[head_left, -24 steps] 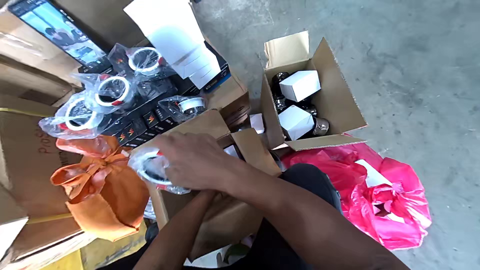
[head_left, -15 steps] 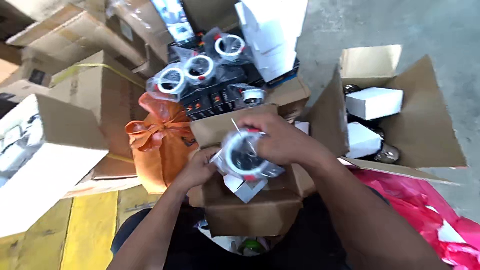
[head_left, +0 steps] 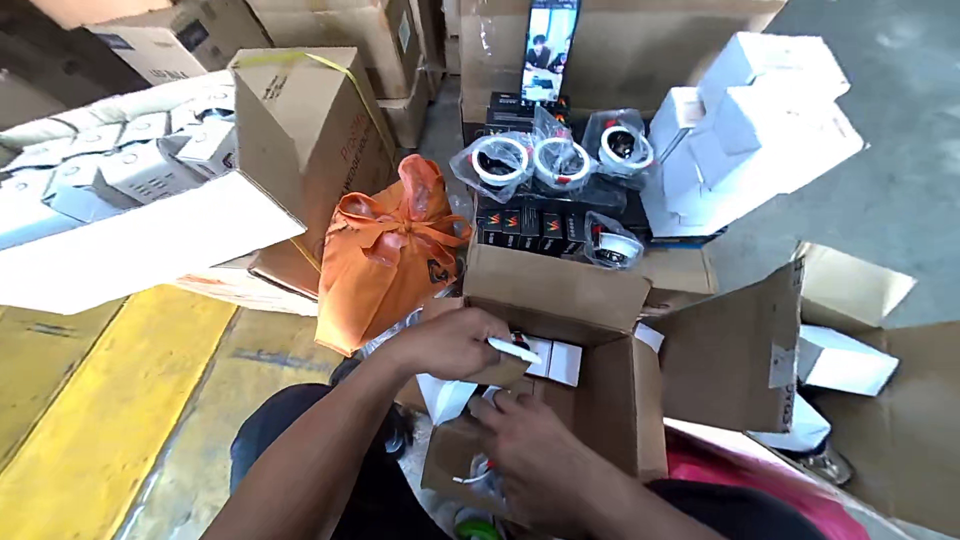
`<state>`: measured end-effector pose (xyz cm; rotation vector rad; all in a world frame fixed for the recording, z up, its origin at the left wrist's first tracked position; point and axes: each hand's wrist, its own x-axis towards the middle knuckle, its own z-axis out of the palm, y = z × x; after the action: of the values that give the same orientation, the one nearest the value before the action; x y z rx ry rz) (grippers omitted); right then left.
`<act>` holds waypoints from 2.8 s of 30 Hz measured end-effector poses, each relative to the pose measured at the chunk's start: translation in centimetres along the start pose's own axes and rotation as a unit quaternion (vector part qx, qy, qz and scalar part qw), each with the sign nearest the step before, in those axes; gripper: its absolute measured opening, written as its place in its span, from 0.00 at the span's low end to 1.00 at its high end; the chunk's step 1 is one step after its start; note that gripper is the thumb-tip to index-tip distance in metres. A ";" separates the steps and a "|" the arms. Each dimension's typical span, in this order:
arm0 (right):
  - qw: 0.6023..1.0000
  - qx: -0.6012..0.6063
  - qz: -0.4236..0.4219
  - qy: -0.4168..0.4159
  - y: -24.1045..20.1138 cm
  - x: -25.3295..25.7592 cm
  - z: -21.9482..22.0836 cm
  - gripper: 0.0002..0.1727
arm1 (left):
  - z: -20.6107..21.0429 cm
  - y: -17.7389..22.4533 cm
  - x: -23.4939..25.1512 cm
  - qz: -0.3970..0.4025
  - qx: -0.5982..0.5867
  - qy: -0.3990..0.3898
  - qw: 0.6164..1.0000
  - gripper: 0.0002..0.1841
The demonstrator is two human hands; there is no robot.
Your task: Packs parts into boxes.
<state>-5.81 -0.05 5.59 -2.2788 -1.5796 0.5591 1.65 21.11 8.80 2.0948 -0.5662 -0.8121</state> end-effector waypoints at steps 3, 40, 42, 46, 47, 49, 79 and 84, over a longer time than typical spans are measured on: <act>1.000 0.000 0.007 -0.007 0.8 0.4 -0.2 0.13 | 0.2 -0.1 0.0 -0.042 0.015 0.016 0.999 0.10; 0.685 0.578 0.153 0.416 7.5 -6.2 -8.3 0.12 | 2.7 -0.4 -0.4 0.182 0.224 0.387 0.876 0.31; 0.609 0.608 0.246 0.446 7.0 -4.7 -7.9 0.12 | 3.1 -0.7 0.0 0.220 0.239 0.419 0.848 0.30; 0.677 0.470 0.268 0.499 6.9 -3.2 -6.0 0.17 | 3.5 -1.3 0.2 0.240 0.236 0.461 0.822 0.24; 0.713 0.401 0.252 0.518 6.5 -3.1 -5.6 0.17 | 3.4 -1.4 0.2 0.246 0.225 0.465 0.820 0.24; 0.746 0.304 0.202 0.557 5.8 -2.8 -5.1 0.18 | 3.5 -1.4 0.3 0.255 0.214 0.473 0.816 0.24; 0.881 0.175 -0.006 0.439 4.7 -1.4 -2.6 0.10 | 4.2 -1.8 0.0 0.257 0.159 0.451 0.840 0.30; 0.911 0.129 -0.028 0.391 4.1 -1.0 -2.3 0.10 | 4.8 -2.5 0.5 0.258 0.169 0.431 0.848 0.29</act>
<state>-1.65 -2.47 5.78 -1.8803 -1.0758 -0.1625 -1.13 19.72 4.30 2.1739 -0.7276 0.5769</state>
